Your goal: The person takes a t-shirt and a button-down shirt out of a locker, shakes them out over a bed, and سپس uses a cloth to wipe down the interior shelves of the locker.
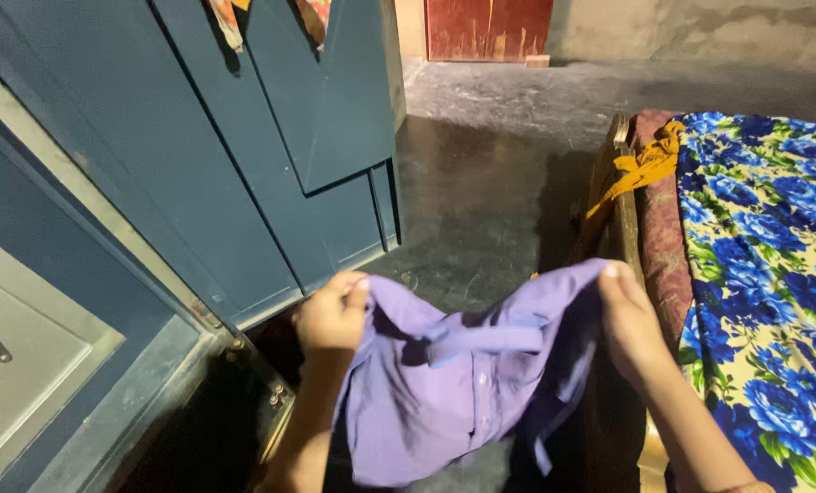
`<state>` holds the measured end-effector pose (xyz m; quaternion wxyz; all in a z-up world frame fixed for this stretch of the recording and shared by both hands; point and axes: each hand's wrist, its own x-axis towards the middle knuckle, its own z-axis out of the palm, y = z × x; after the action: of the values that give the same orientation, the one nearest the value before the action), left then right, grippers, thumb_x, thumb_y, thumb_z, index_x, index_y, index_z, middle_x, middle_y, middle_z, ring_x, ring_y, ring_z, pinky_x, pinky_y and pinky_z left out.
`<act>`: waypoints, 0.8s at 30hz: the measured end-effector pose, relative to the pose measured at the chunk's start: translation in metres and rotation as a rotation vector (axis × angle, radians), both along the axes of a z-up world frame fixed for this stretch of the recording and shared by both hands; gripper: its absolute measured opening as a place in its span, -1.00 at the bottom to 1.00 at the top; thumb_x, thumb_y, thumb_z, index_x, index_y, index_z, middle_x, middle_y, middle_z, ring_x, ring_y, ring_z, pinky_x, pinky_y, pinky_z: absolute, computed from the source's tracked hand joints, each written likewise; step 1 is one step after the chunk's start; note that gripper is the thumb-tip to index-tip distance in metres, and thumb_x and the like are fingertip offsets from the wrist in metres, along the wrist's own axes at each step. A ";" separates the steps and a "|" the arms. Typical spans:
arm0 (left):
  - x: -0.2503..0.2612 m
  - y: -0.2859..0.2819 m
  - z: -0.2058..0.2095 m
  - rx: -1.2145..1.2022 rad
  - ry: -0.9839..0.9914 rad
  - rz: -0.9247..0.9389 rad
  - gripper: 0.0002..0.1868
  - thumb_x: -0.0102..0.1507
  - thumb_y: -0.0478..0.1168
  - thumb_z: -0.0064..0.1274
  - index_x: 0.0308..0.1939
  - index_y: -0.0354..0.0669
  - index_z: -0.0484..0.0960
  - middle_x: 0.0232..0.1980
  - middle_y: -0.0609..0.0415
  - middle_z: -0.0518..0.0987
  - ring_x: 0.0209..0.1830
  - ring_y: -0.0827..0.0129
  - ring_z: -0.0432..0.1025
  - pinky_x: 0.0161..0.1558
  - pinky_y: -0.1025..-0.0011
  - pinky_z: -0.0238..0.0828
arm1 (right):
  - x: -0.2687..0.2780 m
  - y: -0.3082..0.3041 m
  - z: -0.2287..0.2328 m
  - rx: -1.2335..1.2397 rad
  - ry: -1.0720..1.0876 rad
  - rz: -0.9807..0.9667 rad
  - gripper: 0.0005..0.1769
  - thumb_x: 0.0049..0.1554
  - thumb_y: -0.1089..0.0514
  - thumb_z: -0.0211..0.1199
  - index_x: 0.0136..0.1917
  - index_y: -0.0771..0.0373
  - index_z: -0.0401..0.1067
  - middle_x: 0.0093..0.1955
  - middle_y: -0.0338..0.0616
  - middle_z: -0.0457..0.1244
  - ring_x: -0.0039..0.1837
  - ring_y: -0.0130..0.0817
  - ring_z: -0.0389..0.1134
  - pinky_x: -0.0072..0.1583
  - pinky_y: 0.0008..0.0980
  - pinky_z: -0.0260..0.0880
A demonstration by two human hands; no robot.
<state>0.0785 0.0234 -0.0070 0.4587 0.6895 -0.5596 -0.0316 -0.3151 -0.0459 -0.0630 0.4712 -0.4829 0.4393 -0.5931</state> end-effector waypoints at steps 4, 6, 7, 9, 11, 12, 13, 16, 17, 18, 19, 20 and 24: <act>-0.064 -0.008 0.013 0.032 0.288 -0.360 -0.82 0.30 -0.19 0.07 -0.09 -0.09 0.70 -0.28 0.04 0.72 -0.29 0.38 0.61 -0.17 0.40 0.51 | 0.072 0.028 0.042 -0.138 0.207 0.240 -0.55 0.41 -0.02 -0.13 0.28 0.29 0.41 0.17 -0.21 0.27 0.15 -0.43 0.19 0.29 -0.47 0.20; -0.089 -0.011 0.024 -0.040 0.393 -0.545 -0.83 0.33 -0.23 0.05 -0.09 -0.20 0.68 -0.24 0.05 0.72 -0.23 0.41 0.60 -0.13 0.42 0.53 | 0.107 0.039 0.053 -0.279 0.396 0.396 -0.41 0.09 0.17 0.31 0.34 0.29 0.21 0.16 -0.14 0.23 0.22 -0.42 0.24 0.26 -0.36 0.27; -0.095 -0.012 0.031 -0.047 0.456 -0.616 -0.81 0.33 -0.23 0.03 -0.09 -0.24 0.68 -0.22 0.07 0.72 -0.20 0.40 0.61 -0.11 0.42 0.54 | 0.120 0.045 0.056 -0.281 0.396 0.398 -0.41 0.09 0.17 0.31 0.34 0.29 0.21 0.16 -0.14 0.23 0.22 -0.42 0.24 0.26 -0.36 0.27; -0.091 -0.013 0.043 -0.009 0.508 -0.691 -0.79 0.35 -0.22 0.03 -0.04 -0.25 0.67 -0.16 0.04 0.72 -0.13 0.36 0.60 -0.03 0.40 0.53 | 0.136 0.050 0.060 -0.254 0.436 0.407 -0.31 -0.05 0.20 0.50 0.23 0.29 0.16 0.08 -0.16 0.27 0.16 -0.49 0.27 0.19 -0.37 0.32; -0.078 -0.011 0.046 0.028 0.558 -0.769 -0.77 0.36 -0.21 0.03 0.00 -0.27 0.66 -0.10 0.01 0.72 -0.06 0.33 0.60 0.05 0.37 0.53 | 0.141 0.041 0.066 -0.210 0.335 0.384 -0.46 0.02 0.20 0.43 0.15 0.28 0.20 0.02 -0.17 0.29 0.11 -0.48 0.31 0.16 -0.37 0.35; -0.060 -0.007 0.043 -0.010 0.375 -0.832 -0.63 0.30 -0.21 0.14 0.16 -0.26 0.57 0.10 -0.07 0.66 0.17 0.26 0.50 0.24 0.31 0.38 | 0.143 0.037 0.069 -0.164 0.235 0.360 -0.62 0.09 0.21 0.37 0.07 0.28 0.23 -0.04 -0.18 0.31 0.06 -0.48 0.35 0.13 -0.38 0.39; -0.043 -0.004 0.036 -0.047 0.192 -0.893 -0.42 0.23 -0.21 0.25 0.32 -0.26 0.48 0.30 -0.16 0.59 0.39 0.18 0.41 0.42 0.25 0.23 | 0.141 0.036 0.074 -0.168 0.237 0.357 -0.62 0.09 0.21 0.37 0.07 0.28 0.23 -0.04 -0.18 0.31 0.06 -0.48 0.35 0.13 -0.38 0.39; -0.016 0.007 -0.015 0.331 0.230 -0.869 0.36 -0.09 -0.06 0.51 0.59 -0.12 -0.13 0.61 -0.22 0.06 0.63 0.14 -0.11 0.51 0.13 -0.23 | 0.130 0.038 0.105 -0.009 0.121 0.257 -0.71 0.14 0.18 0.32 0.07 0.21 0.28 -0.08 -0.25 0.26 0.00 -0.53 0.28 0.08 -0.43 0.33; -0.018 0.013 -0.039 0.575 0.132 -0.758 0.54 -0.13 0.07 0.54 0.60 -0.12 -0.35 0.63 -0.24 0.01 0.66 0.07 -0.21 0.56 0.10 -0.44 | 0.127 0.041 0.120 -0.005 0.036 0.254 -0.71 0.15 0.16 0.33 0.08 0.19 0.29 -0.08 -0.27 0.24 -0.01 -0.53 0.27 0.06 -0.43 0.33; -0.023 0.019 -0.063 0.811 0.032 -0.633 0.73 -0.16 0.20 0.57 0.60 -0.12 -0.57 0.65 -0.26 -0.04 0.69 0.00 -0.31 0.60 0.07 -0.64 | 0.124 0.044 0.136 -0.001 -0.049 0.251 -0.70 0.17 0.14 0.34 0.09 0.18 0.30 -0.08 -0.28 0.23 -0.03 -0.53 0.27 0.05 -0.43 0.32; -0.031 0.025 -0.085 0.811 0.031 -0.637 0.73 -0.16 0.20 0.57 0.60 -0.12 -0.57 0.65 -0.26 -0.04 0.69 0.00 -0.31 0.60 0.07 -0.64 | 0.121 0.046 0.153 -0.001 -0.049 0.248 -0.70 0.17 0.14 0.34 0.09 0.18 0.30 -0.08 -0.28 0.23 -0.03 -0.53 0.27 0.05 -0.43 0.32; -0.042 0.029 -0.105 0.781 0.028 -0.583 0.75 -0.24 0.25 0.55 0.59 -0.09 -0.56 0.67 -0.20 -0.04 0.70 0.05 -0.24 0.58 0.04 -0.60 | 0.117 0.048 0.170 0.084 -0.209 0.294 -0.68 0.14 0.12 0.37 0.09 0.20 0.34 -0.10 -0.25 0.25 -0.07 -0.44 0.29 0.01 -0.36 0.35; -0.083 0.024 -0.156 0.761 0.049 -0.526 0.48 -0.23 0.26 0.46 0.48 -0.04 -0.27 0.54 -0.12 0.10 0.60 0.09 -0.03 0.50 0.03 -0.37 | 0.101 0.053 0.215 0.142 -0.415 0.336 -0.60 0.13 0.15 0.46 0.14 0.20 0.33 -0.04 -0.20 0.24 -0.06 -0.34 0.26 0.02 -0.26 0.34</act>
<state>-0.0047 0.0471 -0.1630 0.1626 0.6425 -0.6531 -0.3664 -0.2136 0.0071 0.1518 0.6757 -0.3830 0.2874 -0.5606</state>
